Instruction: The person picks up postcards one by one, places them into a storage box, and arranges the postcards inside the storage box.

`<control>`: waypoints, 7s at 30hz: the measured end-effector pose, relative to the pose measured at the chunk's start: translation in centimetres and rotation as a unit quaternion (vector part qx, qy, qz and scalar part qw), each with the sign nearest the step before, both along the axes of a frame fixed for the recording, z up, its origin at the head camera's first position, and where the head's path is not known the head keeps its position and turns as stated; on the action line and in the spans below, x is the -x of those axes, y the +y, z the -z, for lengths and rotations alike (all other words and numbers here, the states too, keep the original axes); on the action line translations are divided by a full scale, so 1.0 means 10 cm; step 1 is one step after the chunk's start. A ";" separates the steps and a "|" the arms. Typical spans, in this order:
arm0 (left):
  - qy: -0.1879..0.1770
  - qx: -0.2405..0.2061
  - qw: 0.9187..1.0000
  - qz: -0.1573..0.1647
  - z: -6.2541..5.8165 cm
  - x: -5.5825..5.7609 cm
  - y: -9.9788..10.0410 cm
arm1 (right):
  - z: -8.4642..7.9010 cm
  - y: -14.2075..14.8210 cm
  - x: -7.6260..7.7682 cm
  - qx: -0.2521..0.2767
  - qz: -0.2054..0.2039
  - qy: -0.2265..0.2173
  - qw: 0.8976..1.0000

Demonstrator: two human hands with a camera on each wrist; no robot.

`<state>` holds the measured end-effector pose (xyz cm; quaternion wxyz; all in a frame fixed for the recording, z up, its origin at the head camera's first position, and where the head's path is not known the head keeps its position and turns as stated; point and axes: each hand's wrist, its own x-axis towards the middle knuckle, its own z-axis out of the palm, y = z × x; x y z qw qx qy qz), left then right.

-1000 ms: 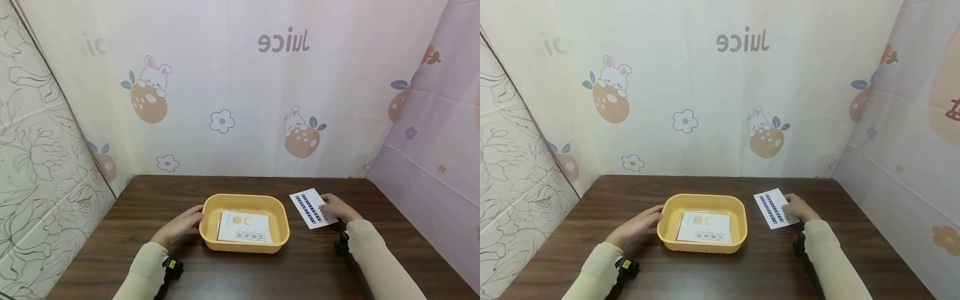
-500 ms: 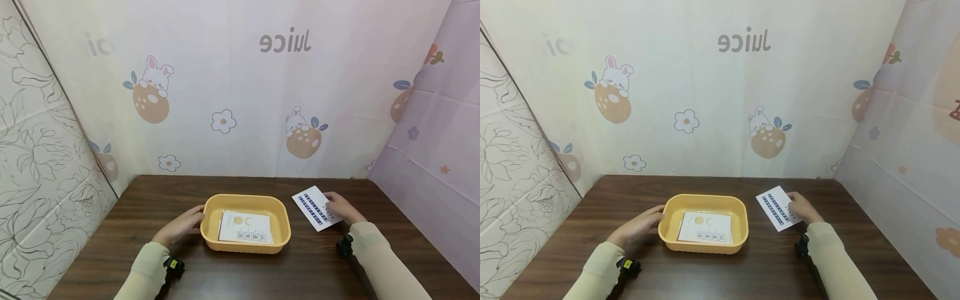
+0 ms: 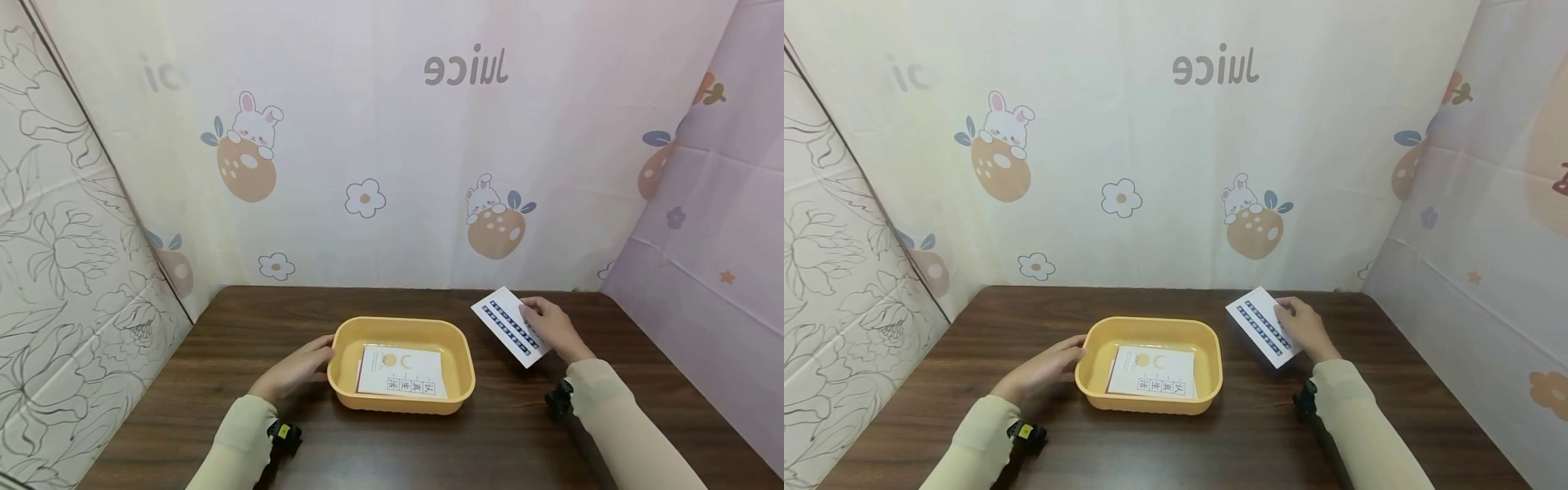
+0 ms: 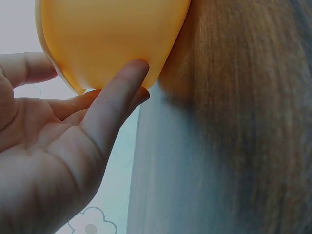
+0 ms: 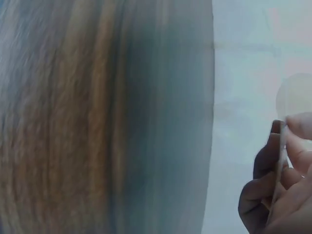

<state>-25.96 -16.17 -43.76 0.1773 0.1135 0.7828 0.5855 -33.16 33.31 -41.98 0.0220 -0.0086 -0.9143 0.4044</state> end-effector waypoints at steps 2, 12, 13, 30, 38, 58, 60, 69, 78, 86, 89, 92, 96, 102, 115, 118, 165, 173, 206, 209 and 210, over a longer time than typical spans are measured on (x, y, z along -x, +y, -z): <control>-0.001 0.000 1.000 0.001 0.00 0.00 0.00 | -0.04 -0.04 -0.02 0.010 -0.002 0.010 1.000; 0.008 -0.006 1.000 0.014 -0.02 -0.01 0.01 | -0.19 -0.26 -0.04 -0.011 -0.006 0.038 0.999; 0.007 -0.006 1.000 0.014 -0.02 -0.01 0.01 | -0.20 -0.27 -0.05 -0.010 -0.008 0.040 0.999; 0.006 -0.007 1.000 0.014 -0.03 -0.02 0.00 | -0.44 -0.69 -0.12 -0.012 -0.082 0.077 0.994; 0.005 -0.008 1.000 0.013 -0.02 -0.01 0.00 | -0.47 -0.87 -0.13 0.002 -0.114 0.070 0.991; 0.003 -0.007 1.000 0.011 0.01 0.00 -0.01 | -0.66 -1.47 -0.18 -0.050 -0.231 0.043 0.971; 0.003 -0.007 1.000 0.011 0.01 0.00 -0.01 | -0.65 -1.51 -0.17 -0.055 -0.239 0.037 0.969; 0.002 -0.005 1.000 0.009 0.00 0.00 -0.01 | -0.65 -1.70 -0.15 -0.086 -0.290 0.006 0.953; 0.004 -0.004 1.000 0.008 -0.01 0.00 -0.02 | -0.63 -1.81 -0.11 -0.124 -0.342 -0.019 0.931; 0.001 0.001 1.000 0.001 0.00 0.01 0.00 | -0.59 -1.90 -0.07 -0.144 -0.356 -0.039 0.923; 0.002 0.000 1.000 0.000 0.00 0.01 0.00 | -0.56 -1.93 -0.06 -0.149 -0.357 -0.048 0.921; 0.003 0.000 1.000 -0.001 0.00 0.01 -0.01 | -0.53 -1.96 -0.05 -0.150 -0.358 -0.065 0.919; 0.004 0.000 1.000 0.000 0.00 0.00 -0.01 | -0.50 -2.00 -0.03 -0.142 -0.371 -0.085 0.914; 0.004 -0.003 1.000 0.004 0.00 0.00 -0.01 | -0.46 -2.03 -0.02 -0.154 -0.374 -0.101 0.909; 0.004 0.000 1.000 0.006 0.00 0.00 -0.01 | -0.41 -2.05 -0.05 -0.178 -0.360 -0.108 0.909; 0.004 0.000 1.000 0.009 0.00 0.00 -0.01 | -0.40 -2.05 -0.06 -0.186 -0.359 -0.110 0.908; 0.007 0.000 1.000 0.002 0.03 -0.01 -0.01 | -0.62 -1.68 -0.20 -0.172 -0.345 -0.094 0.918; 0.005 -0.003 1.000 0.007 0.04 0.01 -0.01 | -0.63 -1.48 -0.23 -0.137 -0.348 -0.038 0.927; 0.015 0.001 1.000 -0.002 -0.01 0.01 0.09 | -0.33 -1.09 -0.53 -0.009 -0.220 0.092 0.971; 0.020 -0.001 1.000 -0.003 -0.02 0.01 0.08 | -0.32 -1.07 -0.52 -0.020 -0.214 0.099 0.972; 0.021 -0.001 1.000 -0.004 -0.03 0.01 0.08 | -0.31 -1.06 -0.51 -0.025 -0.212 0.101 0.972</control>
